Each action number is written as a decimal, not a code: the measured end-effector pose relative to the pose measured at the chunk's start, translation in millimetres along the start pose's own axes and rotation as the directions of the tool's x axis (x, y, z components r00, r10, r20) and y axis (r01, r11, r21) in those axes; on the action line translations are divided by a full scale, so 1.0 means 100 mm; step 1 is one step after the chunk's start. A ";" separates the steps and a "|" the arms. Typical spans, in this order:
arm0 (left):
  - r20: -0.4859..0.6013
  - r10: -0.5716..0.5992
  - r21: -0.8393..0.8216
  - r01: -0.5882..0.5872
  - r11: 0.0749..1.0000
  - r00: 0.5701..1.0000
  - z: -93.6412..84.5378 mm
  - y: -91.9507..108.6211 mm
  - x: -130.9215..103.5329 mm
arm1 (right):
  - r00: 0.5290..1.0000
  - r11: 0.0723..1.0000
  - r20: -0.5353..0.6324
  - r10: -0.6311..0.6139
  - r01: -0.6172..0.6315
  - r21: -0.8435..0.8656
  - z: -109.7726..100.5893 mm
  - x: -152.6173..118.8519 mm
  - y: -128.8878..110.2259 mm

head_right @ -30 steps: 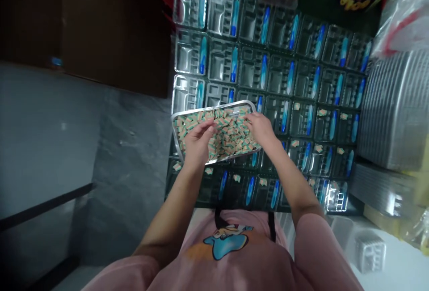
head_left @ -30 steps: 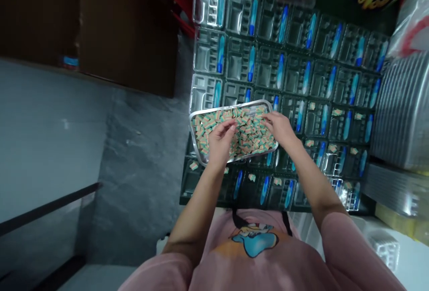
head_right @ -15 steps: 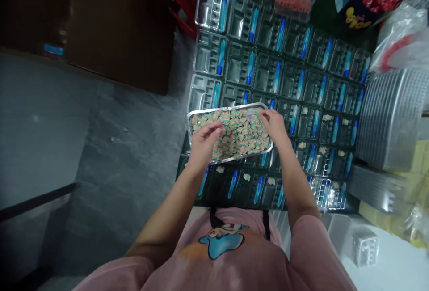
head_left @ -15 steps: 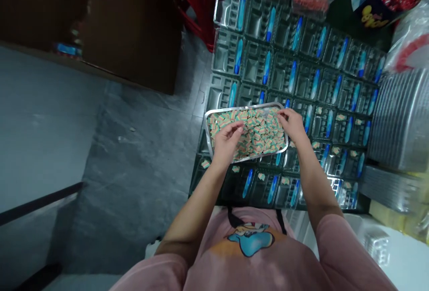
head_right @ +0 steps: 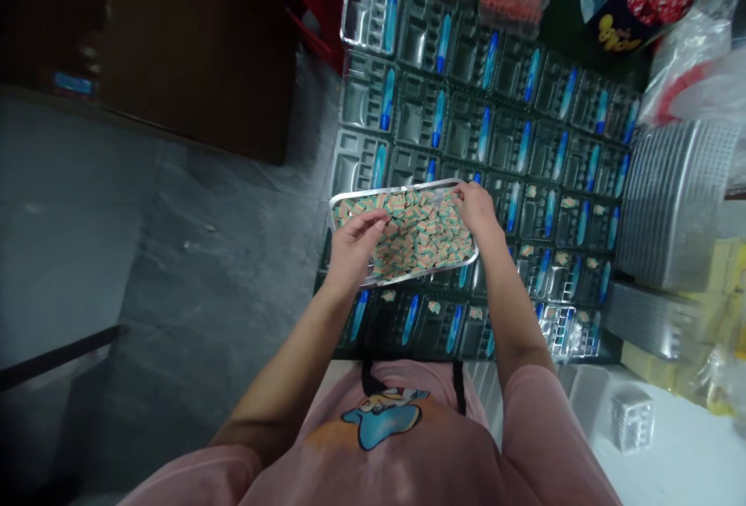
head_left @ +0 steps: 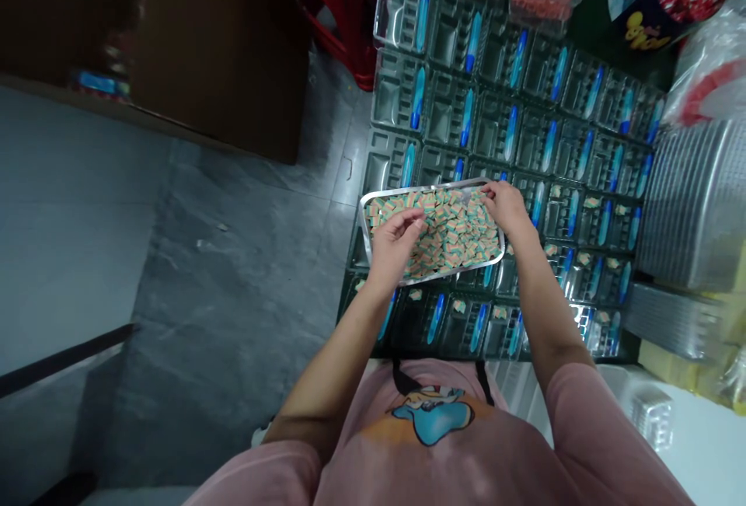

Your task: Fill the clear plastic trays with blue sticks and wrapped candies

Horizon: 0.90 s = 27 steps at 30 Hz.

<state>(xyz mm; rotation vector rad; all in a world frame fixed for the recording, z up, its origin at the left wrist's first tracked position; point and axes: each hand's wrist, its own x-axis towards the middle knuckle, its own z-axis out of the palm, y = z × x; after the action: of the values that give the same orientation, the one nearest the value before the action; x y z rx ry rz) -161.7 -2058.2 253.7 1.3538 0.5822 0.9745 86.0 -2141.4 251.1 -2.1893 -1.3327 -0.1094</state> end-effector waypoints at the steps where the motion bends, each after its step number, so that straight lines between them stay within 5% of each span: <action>1: 0.006 0.003 -0.001 -0.003 1.000 1.000 0.00 -0.01 0.01 | 1.000 1.000 -0.005 -0.005 0.005 0.000 0.01 -0.01 -0.01; 14: 0.078 0.018 0.013 -0.019 1.000 0.997 0.11 -0.01 0.05 | 1.000 0.951 -0.024 -0.013 0.020 0.309 0.03 -0.06 -0.14; 23: 0.249 -0.083 -0.135 0.119 0.984 0.965 0.35 -0.09 0.06 | 1.000 0.585 0.019 -0.024 -0.001 0.811 -0.03 -0.47 -0.51; 27: 0.143 -0.136 -0.138 0.156 0.978 0.980 0.36 -0.15 0.03 | 0.998 0.502 0.058 -0.024 -0.038 0.864 -0.02 -0.57 -0.65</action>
<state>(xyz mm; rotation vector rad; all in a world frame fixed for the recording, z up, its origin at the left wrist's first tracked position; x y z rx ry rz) -127.1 -2074.0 245.4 1.2146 0.4910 0.7865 3.3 -2165.4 259.8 -1.3009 -1.0435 0.5472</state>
